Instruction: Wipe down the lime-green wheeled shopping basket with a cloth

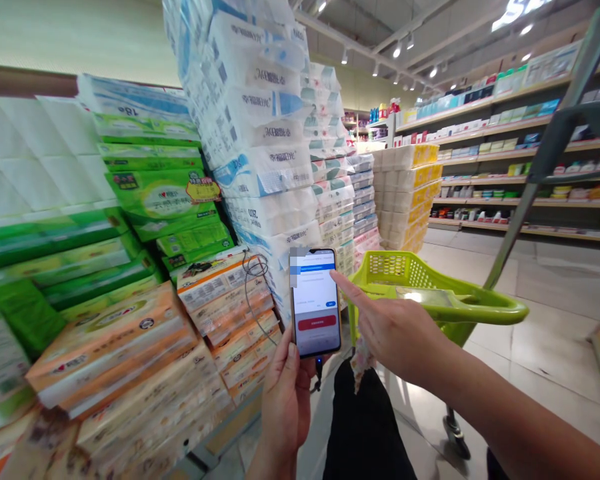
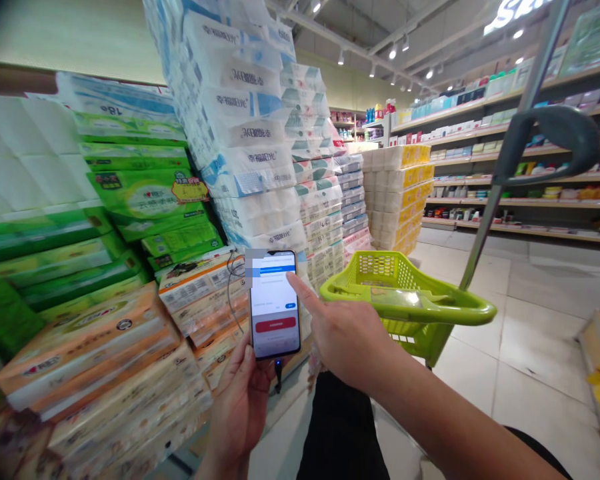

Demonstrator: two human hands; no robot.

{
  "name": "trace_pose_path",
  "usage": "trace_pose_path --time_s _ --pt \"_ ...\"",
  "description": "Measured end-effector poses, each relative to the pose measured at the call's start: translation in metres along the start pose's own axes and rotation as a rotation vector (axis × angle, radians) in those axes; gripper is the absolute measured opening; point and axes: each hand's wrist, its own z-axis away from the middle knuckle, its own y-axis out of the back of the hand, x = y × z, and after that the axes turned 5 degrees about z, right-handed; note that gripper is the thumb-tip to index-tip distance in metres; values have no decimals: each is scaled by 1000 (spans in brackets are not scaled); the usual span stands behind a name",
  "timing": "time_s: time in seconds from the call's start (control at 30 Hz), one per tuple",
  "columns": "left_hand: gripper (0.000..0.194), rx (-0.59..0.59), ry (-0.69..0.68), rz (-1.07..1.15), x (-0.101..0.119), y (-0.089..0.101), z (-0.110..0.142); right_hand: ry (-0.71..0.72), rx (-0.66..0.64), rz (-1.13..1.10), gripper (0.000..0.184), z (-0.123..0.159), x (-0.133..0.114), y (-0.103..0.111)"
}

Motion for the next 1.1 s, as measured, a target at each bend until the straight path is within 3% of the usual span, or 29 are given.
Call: trace_pose_path --time_s 0.23,0.4,1.1 --pt "49 -1 -24 2 5 -4 1 68 -42 -102 70 24 -7 -10" --pt "50 -5 -15 2 5 -4 1 80 -58 -99 76 24 -12 -12" --pt "50 78 1 9 4 -1 -1 49 -31 -205 61 36 -6 -14"
